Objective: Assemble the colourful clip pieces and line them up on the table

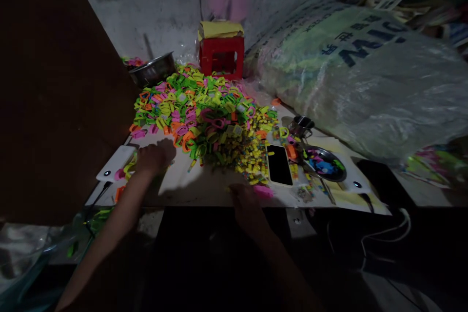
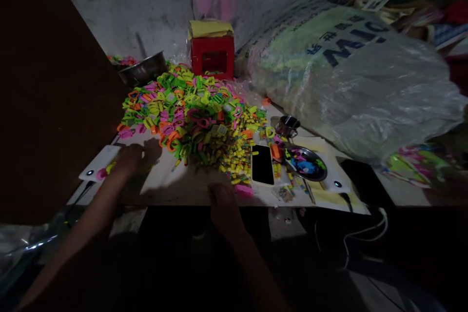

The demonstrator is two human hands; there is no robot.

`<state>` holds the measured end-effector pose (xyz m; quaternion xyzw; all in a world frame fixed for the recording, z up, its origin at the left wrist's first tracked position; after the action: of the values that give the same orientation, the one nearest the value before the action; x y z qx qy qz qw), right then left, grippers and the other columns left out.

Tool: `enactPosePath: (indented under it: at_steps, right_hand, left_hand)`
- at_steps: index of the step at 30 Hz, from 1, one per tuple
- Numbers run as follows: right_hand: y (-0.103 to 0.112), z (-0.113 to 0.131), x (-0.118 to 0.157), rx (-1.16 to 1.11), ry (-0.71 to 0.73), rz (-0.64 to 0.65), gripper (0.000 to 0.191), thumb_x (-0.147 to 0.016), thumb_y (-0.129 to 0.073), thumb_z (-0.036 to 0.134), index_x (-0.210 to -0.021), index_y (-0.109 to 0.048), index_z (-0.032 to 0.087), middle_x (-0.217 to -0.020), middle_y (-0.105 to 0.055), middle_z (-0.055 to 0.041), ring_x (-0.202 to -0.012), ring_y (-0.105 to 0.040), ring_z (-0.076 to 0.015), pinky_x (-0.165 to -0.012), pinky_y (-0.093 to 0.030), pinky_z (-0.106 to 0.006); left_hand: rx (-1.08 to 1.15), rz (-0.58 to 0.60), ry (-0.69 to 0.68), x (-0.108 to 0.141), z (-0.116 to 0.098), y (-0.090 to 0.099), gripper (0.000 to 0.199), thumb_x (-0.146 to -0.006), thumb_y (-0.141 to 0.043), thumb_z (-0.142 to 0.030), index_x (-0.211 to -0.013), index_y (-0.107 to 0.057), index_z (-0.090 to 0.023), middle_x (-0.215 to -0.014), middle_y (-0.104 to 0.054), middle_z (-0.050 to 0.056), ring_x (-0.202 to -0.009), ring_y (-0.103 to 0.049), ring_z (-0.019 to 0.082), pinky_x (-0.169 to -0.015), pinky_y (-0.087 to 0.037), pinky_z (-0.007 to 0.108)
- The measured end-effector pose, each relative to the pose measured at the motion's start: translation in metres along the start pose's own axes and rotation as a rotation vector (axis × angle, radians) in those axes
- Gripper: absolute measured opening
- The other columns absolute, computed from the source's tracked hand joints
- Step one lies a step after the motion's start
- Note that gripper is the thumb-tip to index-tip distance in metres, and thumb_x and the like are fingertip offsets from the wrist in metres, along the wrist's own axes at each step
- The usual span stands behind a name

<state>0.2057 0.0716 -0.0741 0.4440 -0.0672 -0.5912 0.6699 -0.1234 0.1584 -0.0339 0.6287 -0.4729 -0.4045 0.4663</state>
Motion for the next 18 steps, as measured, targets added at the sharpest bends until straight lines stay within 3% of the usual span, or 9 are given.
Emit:
enactPosePath:
  at_steps: [3,7,9,12,18]
  right_hand:
    - [-0.023,0.019,-0.012,0.016,0.102,0.05,0.023,-0.095,-0.042,0.018,-0.11,-0.06,0.016,-0.112,-0.066,-0.0123,-0.105,-0.059,-0.0219,-0.092,-0.047,-0.038]
    - [-0.073,0.052,-0.046,0.05,0.295,0.255,0.019,-0.093,-0.047,0.018,-0.104,-0.062,0.018,-0.135,-0.055,-0.0074,-0.123,-0.049,-0.0213,-0.103,-0.039,-0.039]
    - [-0.09,0.06,-0.065,0.103,0.332,0.293,0.018,-0.09,-0.051,0.017,-0.103,-0.063,0.019,-0.14,-0.051,-0.0061,-0.132,-0.038,-0.0233,-0.109,-0.031,-0.043]
    - [-0.101,0.056,-0.08,0.191,0.318,0.335,0.026,-0.086,-0.052,0.014,-0.11,-0.062,0.016,-0.136,-0.054,-0.0102,-0.131,-0.04,-0.0243,-0.113,-0.025,-0.047]
    - [-0.095,0.02,-0.069,0.328,0.192,0.311,0.04,-0.086,-0.046,0.01,-0.125,-0.056,0.01,-0.134,-0.054,-0.0188,-0.131,-0.041,-0.0299,-0.112,-0.025,-0.053]
  left_hand:
    - [0.202,-0.047,-0.088,-0.035,-0.017,-0.02,0.064,-0.078,-0.06,-0.044,-0.133,-0.048,-0.013,-0.143,-0.042,0.022,-0.137,-0.033,0.035,-0.107,-0.032,0.049]
    - [0.422,-0.133,-0.117,-0.069,-0.034,-0.053,0.06,-0.09,-0.046,-0.037,-0.14,-0.037,-0.008,-0.144,-0.041,0.02,-0.136,-0.038,0.024,-0.112,-0.031,0.037]
    - [0.505,-0.176,-0.104,-0.077,-0.036,-0.065,0.059,-0.09,-0.047,-0.036,-0.14,-0.036,-0.006,-0.143,-0.043,0.02,-0.134,-0.04,0.022,-0.112,-0.031,0.035]
    - [0.598,-0.23,-0.044,-0.081,-0.039,-0.077,0.057,-0.088,-0.052,-0.036,-0.138,-0.041,-0.009,-0.145,-0.04,0.019,-0.137,-0.036,0.024,-0.114,-0.028,0.036]
    - [0.737,-0.345,0.135,-0.084,-0.068,-0.089,0.045,-0.093,-0.043,-0.029,-0.133,-0.045,-0.009,-0.142,-0.038,0.021,-0.137,-0.033,0.027,-0.115,-0.025,0.04]
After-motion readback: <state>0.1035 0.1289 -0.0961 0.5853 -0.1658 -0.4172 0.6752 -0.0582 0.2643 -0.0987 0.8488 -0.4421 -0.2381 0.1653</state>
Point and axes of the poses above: each hand's wrist, its own x-axis away from the middle knuckle, its own y-axis out of the back of the hand, z = x × y, the point moved 3 cm from there along -x, towards the middle knuckle
